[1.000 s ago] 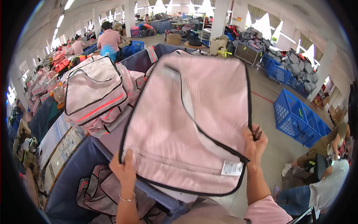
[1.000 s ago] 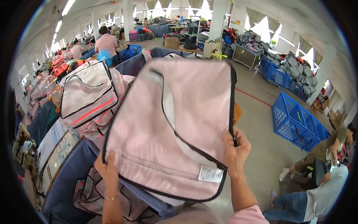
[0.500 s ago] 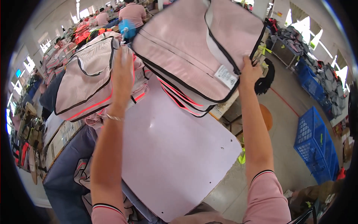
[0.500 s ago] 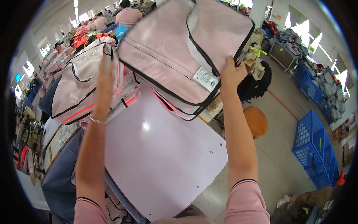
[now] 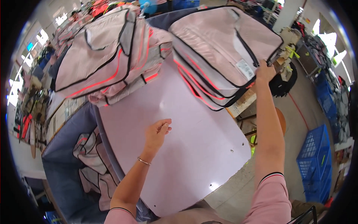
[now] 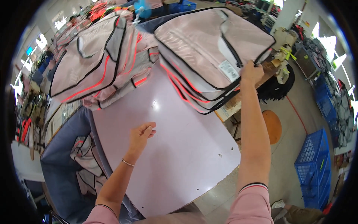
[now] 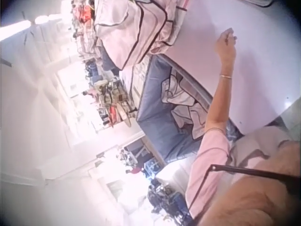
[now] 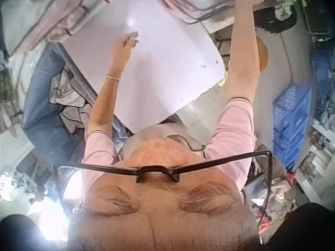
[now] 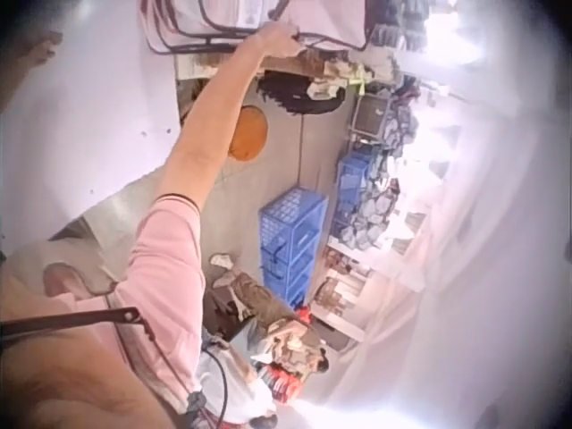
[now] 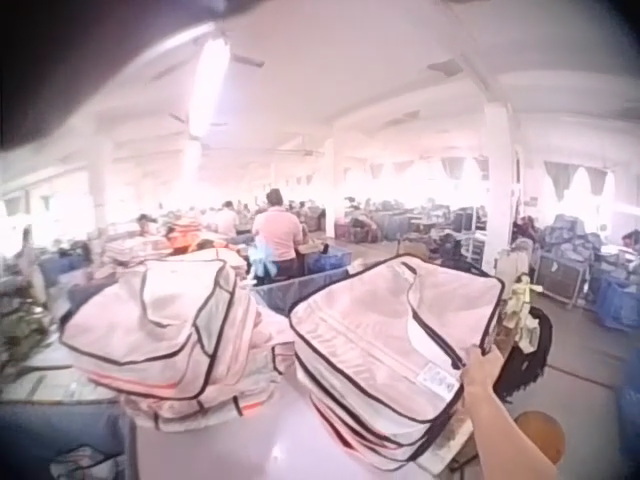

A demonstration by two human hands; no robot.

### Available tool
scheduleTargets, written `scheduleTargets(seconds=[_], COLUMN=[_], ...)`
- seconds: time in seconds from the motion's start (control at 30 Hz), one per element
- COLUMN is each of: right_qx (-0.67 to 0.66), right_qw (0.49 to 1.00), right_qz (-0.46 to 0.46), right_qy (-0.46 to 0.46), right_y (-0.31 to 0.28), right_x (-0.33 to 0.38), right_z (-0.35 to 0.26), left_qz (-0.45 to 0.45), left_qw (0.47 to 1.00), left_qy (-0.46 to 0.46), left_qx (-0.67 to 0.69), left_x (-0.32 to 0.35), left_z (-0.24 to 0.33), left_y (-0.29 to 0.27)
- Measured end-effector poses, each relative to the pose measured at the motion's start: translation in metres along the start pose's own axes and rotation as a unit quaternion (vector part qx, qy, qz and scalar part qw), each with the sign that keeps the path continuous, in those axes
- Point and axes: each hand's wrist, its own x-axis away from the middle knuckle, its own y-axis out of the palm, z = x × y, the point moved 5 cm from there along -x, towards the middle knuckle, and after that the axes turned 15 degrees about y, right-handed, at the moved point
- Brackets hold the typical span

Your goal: Trimming loose threads from fabric packing cubes or travel bags using thread snips in a factory setting.

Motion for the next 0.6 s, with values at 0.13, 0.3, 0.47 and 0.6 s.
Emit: scheduleTargets(seconds=[0.13, 0.3, 0.47, 0.6], right_qx=[0.311, -0.212, 0.085, 0.102], right_qw=[0.917, 0.947, 0.977, 0.924], right_qz=[-0.008, -0.169, -0.145, -0.349], right_qy=[-0.249, 0.170, -0.132, -0.117], right_y=[0.009, -0.032, -0.090, -0.093], right_x=[-0.091, 0.001, 0.187, 0.409], right_z=[0.058, 0.091, 0.154, 0.156], left_qz=[-0.002, 0.049, 0.144, 0.168], left_qw=[1.000, 0.996, 0.986, 0.985], left_qy=[0.014, 0.033, 0.087, 0.044], left_qx=[0.000, -0.066, -0.019, 0.000], left_x=[0.035, 0.114, 0.183, 0.232], left_z=[-0.020, -0.026, -0.019, -0.038], left_y=[0.003, -0.046, -0.105, -0.157])
